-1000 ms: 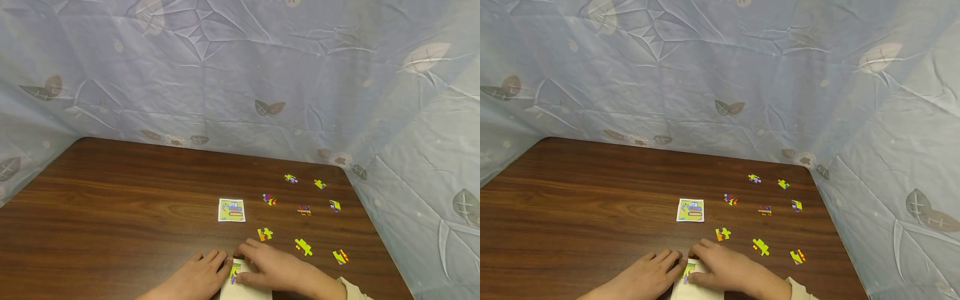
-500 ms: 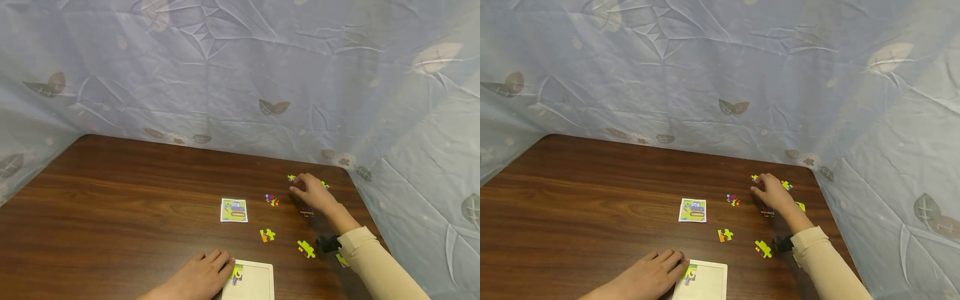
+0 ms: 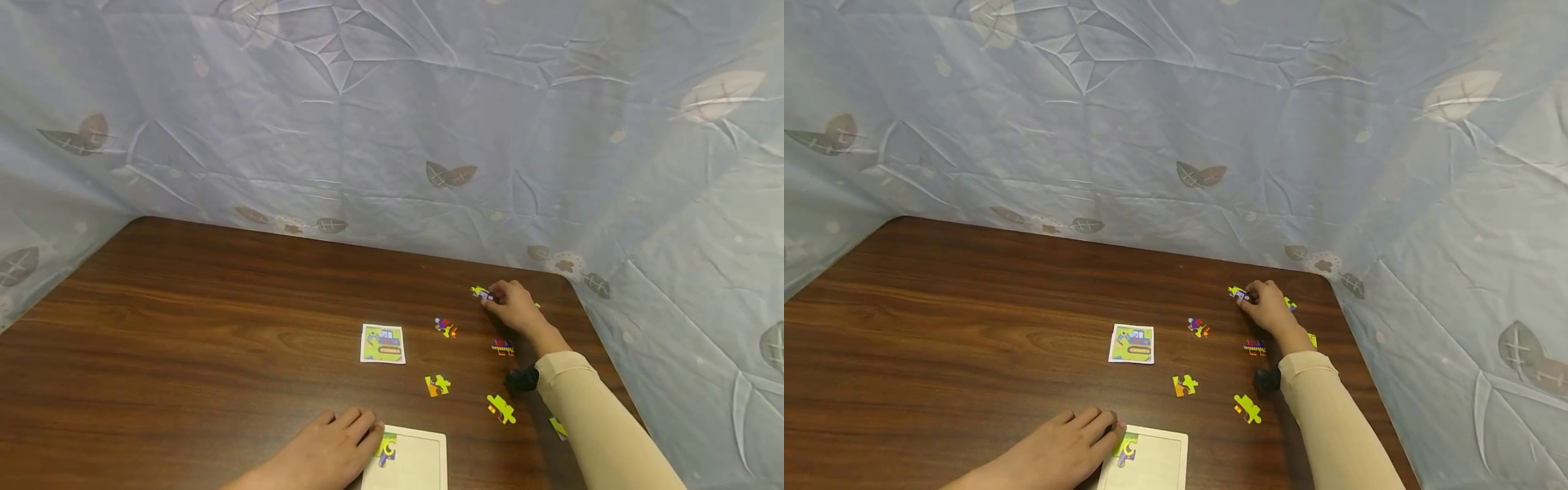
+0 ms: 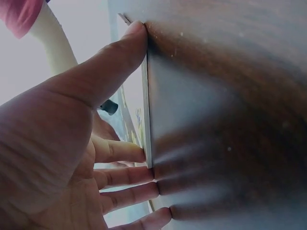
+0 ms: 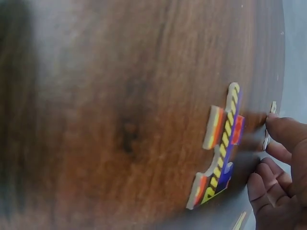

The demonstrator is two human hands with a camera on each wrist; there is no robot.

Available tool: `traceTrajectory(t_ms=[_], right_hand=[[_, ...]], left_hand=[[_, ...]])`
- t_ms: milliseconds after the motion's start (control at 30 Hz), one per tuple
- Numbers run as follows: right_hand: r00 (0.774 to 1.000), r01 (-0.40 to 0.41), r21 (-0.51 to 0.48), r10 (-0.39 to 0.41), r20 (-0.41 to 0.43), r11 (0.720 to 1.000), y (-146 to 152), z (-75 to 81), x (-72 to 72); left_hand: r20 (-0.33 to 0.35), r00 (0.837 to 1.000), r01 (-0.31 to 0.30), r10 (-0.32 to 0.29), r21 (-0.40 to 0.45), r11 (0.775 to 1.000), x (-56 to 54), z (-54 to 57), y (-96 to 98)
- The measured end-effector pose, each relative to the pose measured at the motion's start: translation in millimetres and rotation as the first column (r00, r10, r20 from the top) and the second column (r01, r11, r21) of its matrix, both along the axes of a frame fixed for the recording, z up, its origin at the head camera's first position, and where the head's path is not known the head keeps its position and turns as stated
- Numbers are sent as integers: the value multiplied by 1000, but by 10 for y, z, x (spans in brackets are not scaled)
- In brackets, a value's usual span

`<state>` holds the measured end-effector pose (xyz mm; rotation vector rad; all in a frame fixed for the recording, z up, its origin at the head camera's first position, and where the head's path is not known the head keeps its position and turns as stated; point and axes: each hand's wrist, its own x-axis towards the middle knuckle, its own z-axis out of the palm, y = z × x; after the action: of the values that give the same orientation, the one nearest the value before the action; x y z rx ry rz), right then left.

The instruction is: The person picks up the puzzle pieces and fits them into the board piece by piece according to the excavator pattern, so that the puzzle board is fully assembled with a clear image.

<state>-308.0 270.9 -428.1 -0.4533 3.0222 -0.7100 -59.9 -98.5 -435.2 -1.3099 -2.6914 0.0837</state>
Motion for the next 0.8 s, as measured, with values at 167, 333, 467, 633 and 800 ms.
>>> traceTrajectory(t_ms=[167, 333, 467, 633, 800], right_hand=[[1000, 17, 3, -17, -23, 1000, 2, -12, -16], [998, 45, -4, -46, -32, 999, -25, -19, -28], [998, 65, 2, -65, -20, 998, -38, -29, -36], [997, 66, 20, -66, -39, 998, -26, -26, -53], [998, 45, 29, -44, -45, 999, 2, 24, -73]], left_hand=[[18, 1000, -6, 6, -5, 1000, -8, 23, 8], [43, 999, -7, 7, -13, 1000, -7, 39, -1], [41, 999, -5, 6, -13, 1000, -4, 28, 1], [68, 997, -27, 29, -28, 999, 5, 21, 25], [84, 996, -40, 42, -24, 999, 4, 27, 37]])
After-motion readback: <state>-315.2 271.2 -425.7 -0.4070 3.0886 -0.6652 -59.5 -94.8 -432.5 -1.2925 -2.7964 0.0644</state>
